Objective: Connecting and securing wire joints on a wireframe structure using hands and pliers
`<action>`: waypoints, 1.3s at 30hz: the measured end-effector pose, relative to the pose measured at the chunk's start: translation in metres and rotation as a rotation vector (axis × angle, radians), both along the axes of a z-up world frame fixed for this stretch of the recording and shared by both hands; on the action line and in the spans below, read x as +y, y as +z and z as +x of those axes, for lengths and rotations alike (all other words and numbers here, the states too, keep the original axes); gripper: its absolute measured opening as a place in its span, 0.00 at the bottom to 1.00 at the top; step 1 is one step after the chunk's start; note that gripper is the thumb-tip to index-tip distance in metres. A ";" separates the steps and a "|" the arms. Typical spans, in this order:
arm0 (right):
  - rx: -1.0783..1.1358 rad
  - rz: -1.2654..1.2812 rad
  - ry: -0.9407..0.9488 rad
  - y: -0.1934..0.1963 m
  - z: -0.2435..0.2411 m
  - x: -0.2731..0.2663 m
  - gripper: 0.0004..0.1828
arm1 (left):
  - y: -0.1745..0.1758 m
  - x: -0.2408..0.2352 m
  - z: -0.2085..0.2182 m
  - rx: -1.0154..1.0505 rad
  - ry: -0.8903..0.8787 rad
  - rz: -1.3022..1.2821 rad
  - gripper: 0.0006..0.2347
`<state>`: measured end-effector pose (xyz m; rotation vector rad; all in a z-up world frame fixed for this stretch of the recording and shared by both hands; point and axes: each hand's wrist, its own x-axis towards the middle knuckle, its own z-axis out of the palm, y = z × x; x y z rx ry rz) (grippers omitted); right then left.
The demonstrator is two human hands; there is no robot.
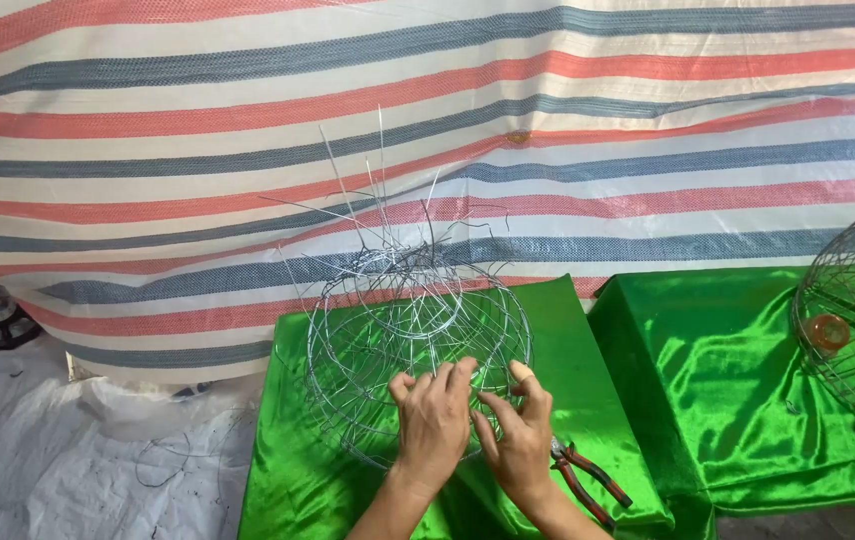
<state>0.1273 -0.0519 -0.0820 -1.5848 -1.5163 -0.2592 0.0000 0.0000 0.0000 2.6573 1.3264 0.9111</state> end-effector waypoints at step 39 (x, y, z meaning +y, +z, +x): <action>1.090 -1.050 -0.136 -0.106 0.174 -0.137 0.14 | -0.021 0.004 -0.001 -0.031 -0.066 -0.005 0.06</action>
